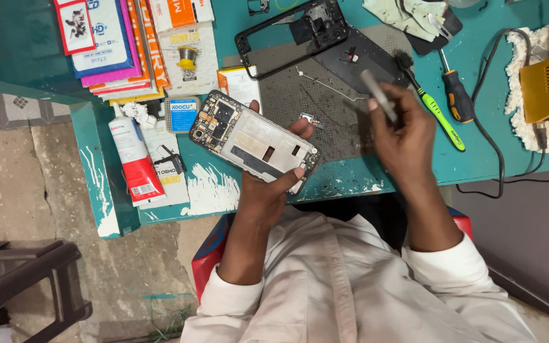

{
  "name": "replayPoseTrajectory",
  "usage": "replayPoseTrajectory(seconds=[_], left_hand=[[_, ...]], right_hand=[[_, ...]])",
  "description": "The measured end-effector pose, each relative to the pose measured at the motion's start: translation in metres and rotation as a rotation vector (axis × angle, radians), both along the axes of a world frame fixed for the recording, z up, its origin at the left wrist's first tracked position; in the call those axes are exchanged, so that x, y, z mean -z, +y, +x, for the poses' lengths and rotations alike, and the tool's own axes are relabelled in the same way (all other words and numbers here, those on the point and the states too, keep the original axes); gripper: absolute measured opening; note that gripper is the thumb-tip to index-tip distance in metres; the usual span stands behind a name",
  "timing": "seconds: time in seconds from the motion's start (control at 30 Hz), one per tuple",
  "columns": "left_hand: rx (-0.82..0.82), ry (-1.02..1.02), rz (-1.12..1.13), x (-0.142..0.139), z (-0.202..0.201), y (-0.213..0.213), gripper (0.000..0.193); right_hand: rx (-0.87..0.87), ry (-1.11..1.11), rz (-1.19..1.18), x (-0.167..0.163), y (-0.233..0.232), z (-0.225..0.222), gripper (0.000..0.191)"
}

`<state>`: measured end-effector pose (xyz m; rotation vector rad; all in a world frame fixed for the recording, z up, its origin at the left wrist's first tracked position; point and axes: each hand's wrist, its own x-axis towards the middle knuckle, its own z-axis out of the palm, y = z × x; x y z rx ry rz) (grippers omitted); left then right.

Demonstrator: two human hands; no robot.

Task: The person disassembles a smartphone at a workbench. They use a metal prying tool to separate the screen from the frame, apply a liquid from a bottle to the edges, and use a brush to clean the interior. The person continues to pry and separate components, exposing the motherboard and battery area.

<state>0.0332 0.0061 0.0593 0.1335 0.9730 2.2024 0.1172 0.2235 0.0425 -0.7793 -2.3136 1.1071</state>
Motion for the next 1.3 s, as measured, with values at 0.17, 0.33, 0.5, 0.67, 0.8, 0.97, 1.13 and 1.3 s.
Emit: replayPoseTrajectory(seconds=[0.17,0.33,0.5,0.67,0.8,0.97,1.13,1.3], left_hand=[[-0.019,0.131,-0.015,-0.009,0.005,0.007,0.12],[-0.137,0.063,0.138,-0.015,0.018,0.016,0.108],[-0.223,0.231,0.265,-0.006,0.026,0.025,0.129],[-0.329,0.461,0.285,0.005,0.031,0.032,0.142],[-0.404,0.622,0.192,0.006,0.033,0.033,0.149],[-0.369,0.676,0.197,0.004,0.034,0.03,0.144],[-0.359,0.616,0.171,0.006,0.036,0.027,0.138],[-0.346,0.666,0.169,0.003,0.036,0.025,0.142]], right_hand=[[-0.045,0.247,-0.451,-0.007,0.02,0.019,0.026],[0.017,0.572,-0.776,-0.028,0.006,0.033,0.023],[0.053,0.754,-0.912,-0.042,-0.006,0.044,0.024],[0.039,0.762,-0.846,-0.043,-0.03,0.065,0.03],[0.055,0.656,-0.163,-0.027,-0.061,0.074,0.032],[-0.096,0.688,0.171,-0.012,-0.061,0.079,0.04],[-0.209,0.633,0.227,-0.014,-0.061,0.082,0.043],[-0.385,0.703,0.061,-0.024,-0.062,0.077,0.043]])
